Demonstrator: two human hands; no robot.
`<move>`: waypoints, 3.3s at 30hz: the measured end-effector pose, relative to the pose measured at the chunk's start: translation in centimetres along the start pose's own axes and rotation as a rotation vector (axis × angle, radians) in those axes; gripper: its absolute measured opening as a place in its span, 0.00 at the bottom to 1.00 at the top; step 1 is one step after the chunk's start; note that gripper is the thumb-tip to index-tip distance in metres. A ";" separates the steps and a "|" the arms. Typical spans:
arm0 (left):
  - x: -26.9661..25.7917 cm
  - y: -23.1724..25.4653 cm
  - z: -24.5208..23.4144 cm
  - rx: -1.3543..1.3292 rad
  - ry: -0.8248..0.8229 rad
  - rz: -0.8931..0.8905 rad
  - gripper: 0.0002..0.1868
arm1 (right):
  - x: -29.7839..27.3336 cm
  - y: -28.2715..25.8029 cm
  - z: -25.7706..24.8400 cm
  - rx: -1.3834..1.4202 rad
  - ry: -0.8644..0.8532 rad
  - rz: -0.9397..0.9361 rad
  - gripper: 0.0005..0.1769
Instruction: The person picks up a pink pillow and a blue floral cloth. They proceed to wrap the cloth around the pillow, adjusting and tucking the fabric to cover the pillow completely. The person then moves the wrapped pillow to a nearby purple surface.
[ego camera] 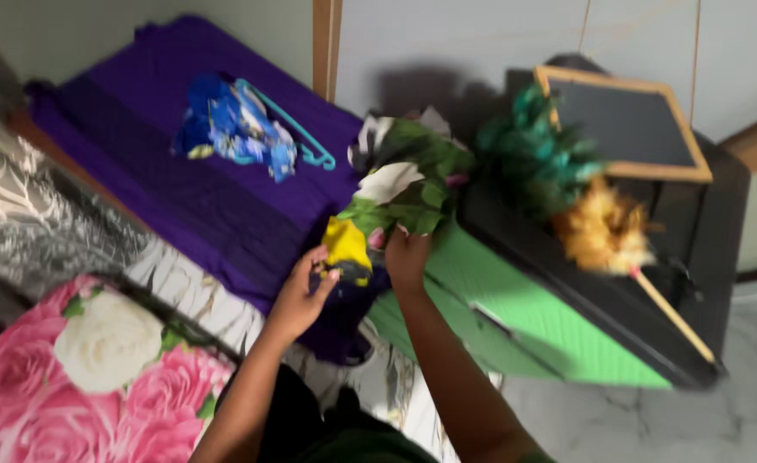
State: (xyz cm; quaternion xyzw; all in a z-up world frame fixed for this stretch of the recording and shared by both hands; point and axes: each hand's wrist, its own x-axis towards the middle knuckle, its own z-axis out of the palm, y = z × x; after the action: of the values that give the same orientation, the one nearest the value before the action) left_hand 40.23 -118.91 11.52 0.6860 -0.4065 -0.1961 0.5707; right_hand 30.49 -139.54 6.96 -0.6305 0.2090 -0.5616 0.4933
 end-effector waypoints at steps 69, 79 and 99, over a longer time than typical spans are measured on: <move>-47.1 16.5 6.6 0.774 1.538 -0.701 0.19 | -22.4 -18.7 2.9 -0.103 -1.764 -0.541 0.17; -63.7 12.3 25.3 0.310 1.640 -1.115 0.13 | -32.3 -17.1 3.8 0.358 -1.682 0.136 0.07; -61.5 19.0 21.2 0.198 1.419 -0.965 0.29 | -57.1 -19.4 -7.3 0.504 -3.204 -0.014 0.18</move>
State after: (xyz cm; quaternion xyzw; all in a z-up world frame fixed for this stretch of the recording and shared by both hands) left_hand -18.13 -84.39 11.67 0.7906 0.3664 0.0940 0.4815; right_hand 2.05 -87.41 -5.93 0.4463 0.5871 -0.6162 -0.2765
